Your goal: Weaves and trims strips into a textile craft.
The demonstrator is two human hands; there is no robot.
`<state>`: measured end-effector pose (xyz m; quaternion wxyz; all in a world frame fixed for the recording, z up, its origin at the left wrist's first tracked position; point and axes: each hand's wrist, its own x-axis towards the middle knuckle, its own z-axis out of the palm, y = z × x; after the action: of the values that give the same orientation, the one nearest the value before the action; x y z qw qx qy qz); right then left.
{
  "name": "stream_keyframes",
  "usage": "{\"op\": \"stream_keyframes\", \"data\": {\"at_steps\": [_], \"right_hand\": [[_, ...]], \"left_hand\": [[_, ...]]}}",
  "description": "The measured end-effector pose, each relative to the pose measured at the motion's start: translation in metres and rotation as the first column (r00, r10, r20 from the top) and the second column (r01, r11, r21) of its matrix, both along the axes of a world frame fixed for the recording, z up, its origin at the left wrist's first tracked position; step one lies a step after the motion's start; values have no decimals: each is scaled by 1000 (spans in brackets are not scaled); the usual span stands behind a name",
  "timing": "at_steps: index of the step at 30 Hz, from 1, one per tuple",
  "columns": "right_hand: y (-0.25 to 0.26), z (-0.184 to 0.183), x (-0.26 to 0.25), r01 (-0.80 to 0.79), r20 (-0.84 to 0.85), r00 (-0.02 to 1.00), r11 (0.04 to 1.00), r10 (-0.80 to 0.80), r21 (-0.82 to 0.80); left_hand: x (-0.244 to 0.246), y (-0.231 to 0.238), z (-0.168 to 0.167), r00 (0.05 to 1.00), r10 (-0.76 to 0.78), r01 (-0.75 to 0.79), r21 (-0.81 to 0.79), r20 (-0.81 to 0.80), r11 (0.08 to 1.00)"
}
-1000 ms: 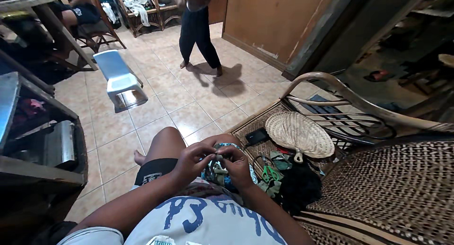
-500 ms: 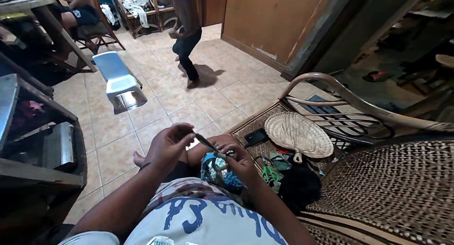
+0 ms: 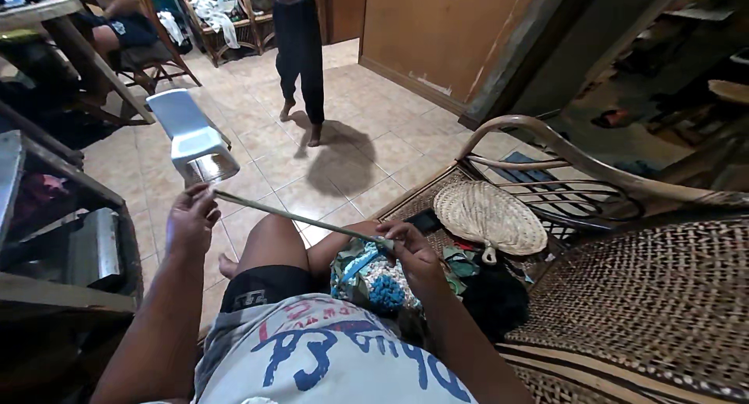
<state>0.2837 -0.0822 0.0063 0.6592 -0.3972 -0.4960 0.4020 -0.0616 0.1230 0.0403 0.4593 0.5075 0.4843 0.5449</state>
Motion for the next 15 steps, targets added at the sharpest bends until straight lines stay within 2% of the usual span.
{"op": "stream_keyframes", "data": {"at_steps": [1,2,3,4,5,7,9,10,12,15], "right_hand": [[1,-1,-3,-3,11,1000,1000,4,-9],[2,-2,-6,-15,9,1000,1000,15,-16],[3,-2,-9,-24,-2,1000,999,24,-27],[3,-2,-12,-34,-17,999,998,34,-44],[3,-1,-15,-49,-21,999,996,48,-70],[3,-1,-20,-79,-28,997,992,77,-98],[4,-1,-24,-101,-30,995,990,99,-97],[4,0,-25,-103,-27,995,989,101,-104],[3,2,-27,-90,-32,996,990,87,-112],[2,5,-24,-48,-27,999,994,45,-102]], "left_hand": [[-6,4,-15,975,-45,41,-25,-216,999],[-8,8,-28,893,-134,119,-61,-430,991],[-5,10,-36,767,-232,206,-112,-599,972],[4,6,-39,649,-308,274,-164,-696,948],[16,-1,-41,579,-337,344,-153,-742,927],[45,-20,-47,571,-313,532,52,-759,845],[80,-45,-39,560,-314,687,219,-766,693],[98,-65,-22,525,-396,757,201,-753,622],[127,-93,-4,409,-631,868,69,-659,491],[145,-103,-4,364,-742,906,30,-563,422]]}}
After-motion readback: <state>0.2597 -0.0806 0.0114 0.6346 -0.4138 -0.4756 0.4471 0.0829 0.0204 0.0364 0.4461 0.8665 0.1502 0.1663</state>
